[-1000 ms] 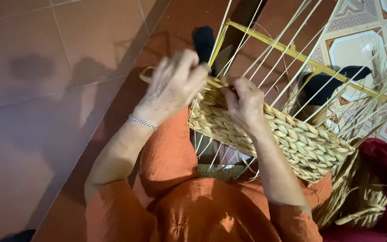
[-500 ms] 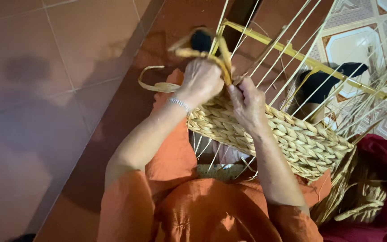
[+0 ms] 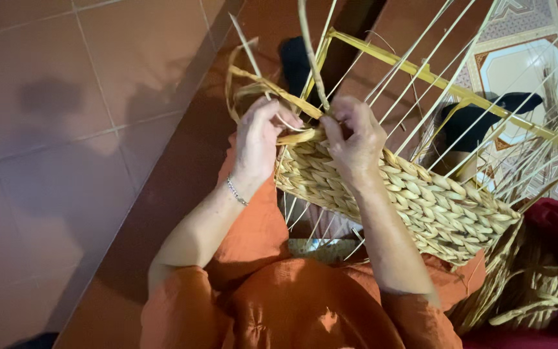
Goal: The person weaves a basket by hand, interlacing dried palm leaves through a yellow metal frame. They repeatedly pull and tuck the leaves to build up the basket's side walls.
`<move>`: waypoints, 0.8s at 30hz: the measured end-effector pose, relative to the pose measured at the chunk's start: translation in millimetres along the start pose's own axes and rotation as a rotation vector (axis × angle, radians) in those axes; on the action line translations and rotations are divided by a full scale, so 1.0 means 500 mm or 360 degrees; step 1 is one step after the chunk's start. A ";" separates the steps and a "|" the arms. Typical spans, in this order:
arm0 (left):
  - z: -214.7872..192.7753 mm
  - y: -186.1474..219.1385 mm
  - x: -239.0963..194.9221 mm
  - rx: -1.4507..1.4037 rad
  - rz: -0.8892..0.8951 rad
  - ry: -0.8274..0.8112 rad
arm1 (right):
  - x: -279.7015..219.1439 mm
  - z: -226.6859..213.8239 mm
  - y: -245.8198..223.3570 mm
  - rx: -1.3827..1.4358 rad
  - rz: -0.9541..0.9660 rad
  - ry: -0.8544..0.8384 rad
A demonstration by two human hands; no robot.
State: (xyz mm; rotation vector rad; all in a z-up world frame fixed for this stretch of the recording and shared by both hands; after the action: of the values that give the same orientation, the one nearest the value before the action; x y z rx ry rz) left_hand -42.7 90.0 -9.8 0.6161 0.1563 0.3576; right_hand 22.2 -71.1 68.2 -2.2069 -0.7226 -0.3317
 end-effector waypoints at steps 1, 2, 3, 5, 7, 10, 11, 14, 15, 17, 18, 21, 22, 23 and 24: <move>0.006 0.010 0.003 0.0222 0.0048 -0.0031 | 0.002 -0.002 -0.005 0.0000 -0.0044 0.0021; 0.011 0.022 0.010 0.0445 0.0097 -0.0060 | 0.005 -0.002 -0.009 0.0000 -0.0088 0.0041; 0.015 0.029 0.007 0.0666 0.0136 -0.0080 | 0.002 -0.003 -0.009 -0.0005 -0.0080 0.0044; 0.012 0.026 0.031 0.0378 -0.0059 -0.0027 | 0.000 -0.003 -0.007 -0.0012 -0.0072 0.0058; 0.018 0.034 0.037 0.0065 -0.0139 -0.0040 | 0.000 -0.002 -0.006 -0.0020 -0.0050 0.0055; 0.047 0.090 0.024 -0.0211 0.0123 -0.0259 | 0.015 0.006 -0.004 -0.0044 -0.0032 0.0015; 0.056 0.124 0.001 -0.0148 0.0352 -0.0385 | 0.011 0.008 -0.005 -0.0054 -0.0013 -0.0016; 0.063 0.207 -0.020 0.0020 0.0696 -0.0507 | 0.010 0.003 -0.025 -0.0090 -0.0146 -0.0076; 0.064 0.223 -0.015 0.0102 0.0720 -0.0525 | 0.012 0.004 -0.030 -0.0145 -0.0162 -0.0168; 0.079 0.205 0.009 0.0376 0.0585 -0.0624 | 0.013 0.001 -0.041 -0.0256 -0.0194 -0.0348; 0.090 0.188 0.018 0.1032 0.0726 -0.0673 | 0.014 -0.001 -0.049 -0.0252 -0.0278 -0.0358; 0.073 0.102 0.042 0.2394 0.0841 -0.0757 | 0.014 -0.001 -0.044 -0.0284 -0.0408 -0.0313; 0.048 0.080 0.046 0.2443 0.0714 -0.0793 | 0.013 0.005 -0.034 -0.0305 -0.0377 -0.0256; 0.019 0.062 0.052 0.2513 0.0581 -0.0776 | 0.007 0.012 -0.022 -0.0325 -0.0342 -0.0205; -0.009 0.047 0.060 0.2581 0.0445 -0.0759 | 0.004 0.022 -0.002 -0.0280 -0.0249 -0.0206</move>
State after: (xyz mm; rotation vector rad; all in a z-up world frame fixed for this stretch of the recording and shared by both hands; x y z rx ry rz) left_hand -22.9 121.4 -0.6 2.3160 -0.1488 0.2840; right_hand 23.4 -61.6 62.5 -2.3597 -0.9724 -0.3443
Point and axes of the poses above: each hand's wrist, its own x-axis towards the middle knuckle, its own z-axis out of the palm, y = z × x, the point moved 6 cm from there along x, towards the middle knuckle, and after that the axes turned 5 degrees about -x, right-handed, at the moved point
